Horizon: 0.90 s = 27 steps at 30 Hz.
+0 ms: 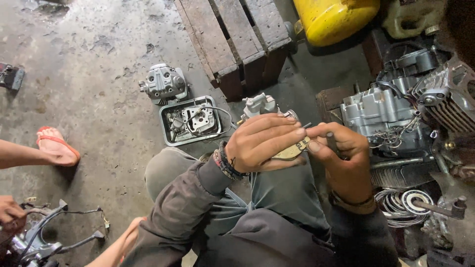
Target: The person sits on the floor and uses a small piece of sandpaper to clean the exterior of a carburetor. They then use a screwdriver to adjust a screw on the carburetor while holding it in their hands.
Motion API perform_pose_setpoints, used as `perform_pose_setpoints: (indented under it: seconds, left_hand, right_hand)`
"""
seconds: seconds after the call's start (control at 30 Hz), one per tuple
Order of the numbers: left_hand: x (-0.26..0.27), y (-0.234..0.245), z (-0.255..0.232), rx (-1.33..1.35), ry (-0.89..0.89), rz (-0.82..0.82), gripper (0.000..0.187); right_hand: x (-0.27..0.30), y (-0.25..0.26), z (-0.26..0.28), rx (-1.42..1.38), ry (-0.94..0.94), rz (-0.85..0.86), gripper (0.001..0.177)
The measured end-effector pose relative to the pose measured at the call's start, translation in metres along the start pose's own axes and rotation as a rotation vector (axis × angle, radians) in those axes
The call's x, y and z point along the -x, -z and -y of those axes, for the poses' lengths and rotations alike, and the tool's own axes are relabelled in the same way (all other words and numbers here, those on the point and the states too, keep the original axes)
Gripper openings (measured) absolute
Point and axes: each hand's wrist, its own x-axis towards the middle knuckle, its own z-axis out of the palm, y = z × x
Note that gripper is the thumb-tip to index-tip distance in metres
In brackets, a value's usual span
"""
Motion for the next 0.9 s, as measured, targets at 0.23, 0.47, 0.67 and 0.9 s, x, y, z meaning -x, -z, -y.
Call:
perform_pose_setpoints:
  seconds: [0.23,0.47,0.67,0.9]
  left_hand:
    - [0.003,-0.002,0.0,-0.038,-0.028,-0.037,0.027]
    - [0.002,-0.001,0.0,-0.036,-0.02,0.006,0.029]
    - [0.002,-0.005,0.0,-0.049,-0.025,0.014,0.03]
    - [0.001,-0.005,0.001,-0.029,-0.036,0.02,0.029]
  right_hand:
    - [-0.001,-0.005,0.003,0.002,0.031,-0.002,0.019]
    - [-0.001,-0.011,0.01,-0.067,-0.014,-0.086,0.024]
    - [-0.001,-0.002,0.008,0.06,-0.003,-0.063,0.02]
    - [0.001,-0.002,0.013,0.049,-0.001,-0.054,0.018]
